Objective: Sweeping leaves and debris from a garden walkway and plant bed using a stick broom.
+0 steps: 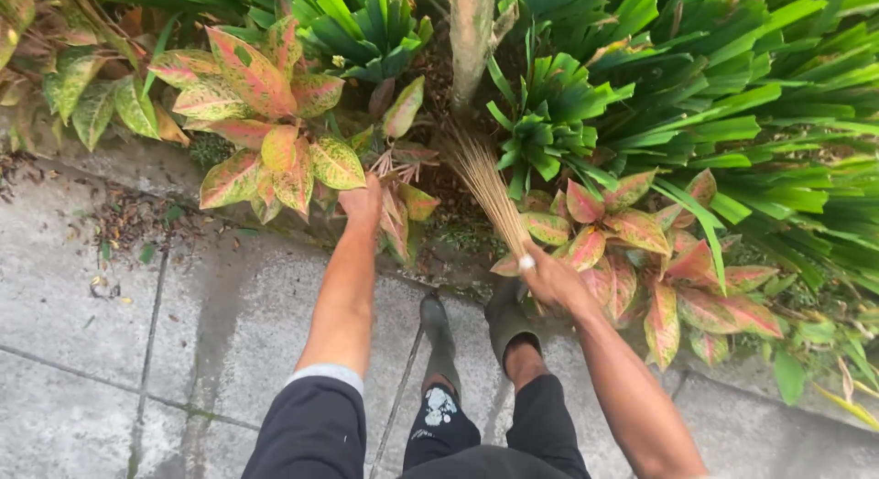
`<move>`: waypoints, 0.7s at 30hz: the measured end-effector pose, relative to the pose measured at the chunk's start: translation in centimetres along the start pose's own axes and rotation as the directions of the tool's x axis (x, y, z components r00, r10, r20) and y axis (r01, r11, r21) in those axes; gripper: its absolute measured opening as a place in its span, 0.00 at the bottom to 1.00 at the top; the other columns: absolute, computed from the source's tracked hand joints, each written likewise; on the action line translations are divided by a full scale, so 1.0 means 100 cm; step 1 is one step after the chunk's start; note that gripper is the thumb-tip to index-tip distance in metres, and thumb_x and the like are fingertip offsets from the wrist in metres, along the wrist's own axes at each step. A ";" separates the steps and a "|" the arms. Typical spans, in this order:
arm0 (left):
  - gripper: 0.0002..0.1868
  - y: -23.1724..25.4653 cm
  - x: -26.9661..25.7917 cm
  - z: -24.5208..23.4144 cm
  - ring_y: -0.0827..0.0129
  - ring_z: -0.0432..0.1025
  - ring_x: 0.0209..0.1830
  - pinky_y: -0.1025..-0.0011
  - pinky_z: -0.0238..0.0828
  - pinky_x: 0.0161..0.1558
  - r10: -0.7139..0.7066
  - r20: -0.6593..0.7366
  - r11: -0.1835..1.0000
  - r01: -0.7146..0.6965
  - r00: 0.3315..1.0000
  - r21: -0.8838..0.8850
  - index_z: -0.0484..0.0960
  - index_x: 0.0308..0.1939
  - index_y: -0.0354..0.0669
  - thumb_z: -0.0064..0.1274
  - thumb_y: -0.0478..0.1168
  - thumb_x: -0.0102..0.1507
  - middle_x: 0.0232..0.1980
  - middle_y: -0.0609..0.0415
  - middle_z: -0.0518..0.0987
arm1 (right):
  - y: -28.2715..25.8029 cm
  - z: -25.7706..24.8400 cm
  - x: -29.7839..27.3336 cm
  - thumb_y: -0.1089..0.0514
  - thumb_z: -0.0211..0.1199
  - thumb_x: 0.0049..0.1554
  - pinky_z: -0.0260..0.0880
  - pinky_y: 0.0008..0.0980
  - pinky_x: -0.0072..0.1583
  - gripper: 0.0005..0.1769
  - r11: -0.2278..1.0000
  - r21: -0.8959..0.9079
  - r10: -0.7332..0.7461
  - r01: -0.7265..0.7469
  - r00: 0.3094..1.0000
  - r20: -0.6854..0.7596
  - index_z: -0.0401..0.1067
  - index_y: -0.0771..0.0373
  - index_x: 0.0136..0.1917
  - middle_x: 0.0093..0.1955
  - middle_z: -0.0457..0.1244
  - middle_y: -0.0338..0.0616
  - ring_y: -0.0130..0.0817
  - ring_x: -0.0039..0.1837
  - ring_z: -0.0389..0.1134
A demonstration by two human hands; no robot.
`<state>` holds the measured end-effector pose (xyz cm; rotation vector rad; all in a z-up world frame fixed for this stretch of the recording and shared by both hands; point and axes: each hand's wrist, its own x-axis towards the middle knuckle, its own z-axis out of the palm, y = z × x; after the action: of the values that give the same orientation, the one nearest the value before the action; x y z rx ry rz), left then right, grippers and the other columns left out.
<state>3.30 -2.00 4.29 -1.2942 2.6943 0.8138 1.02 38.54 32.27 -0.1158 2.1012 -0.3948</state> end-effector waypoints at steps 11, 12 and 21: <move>0.19 0.000 -0.012 -0.014 0.49 0.81 0.44 0.52 0.77 0.43 0.108 0.273 0.877 -0.221 0.956 0.426 0.88 0.42 0.42 0.40 0.44 0.69 0.44 0.44 0.86 | 0.094 -0.018 -0.129 0.48 0.61 0.56 0.68 0.46 0.56 0.42 0.878 0.477 -0.097 0.040 0.991 0.095 0.54 0.58 0.79 0.67 0.62 0.54 0.46 0.61 0.64; 0.21 0.003 -0.011 -0.015 0.49 0.82 0.43 0.53 0.76 0.44 0.073 0.296 0.899 -0.192 0.952 0.394 0.89 0.40 0.44 0.40 0.46 0.70 0.42 0.45 0.86 | 0.080 -0.025 -0.145 0.48 0.59 0.52 0.76 0.43 0.44 0.43 0.708 0.662 0.078 -0.245 0.959 0.273 0.56 0.53 0.79 0.58 0.65 0.48 0.38 0.48 0.69; 0.17 0.013 -0.016 -0.032 0.50 0.82 0.39 0.53 0.77 0.36 0.152 0.357 0.806 -0.325 0.922 0.496 0.86 0.47 0.42 0.41 0.45 0.72 0.40 0.45 0.87 | -0.026 -0.012 -0.086 0.55 0.62 0.52 0.71 0.32 0.34 0.43 0.231 0.967 -0.343 -0.112 0.920 0.189 0.52 0.54 0.78 0.48 0.64 0.47 0.34 0.36 0.67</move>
<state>3.95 -1.69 8.08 -0.6441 2.5751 0.1781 4.40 38.40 40.67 0.3896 1.1036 -1.6176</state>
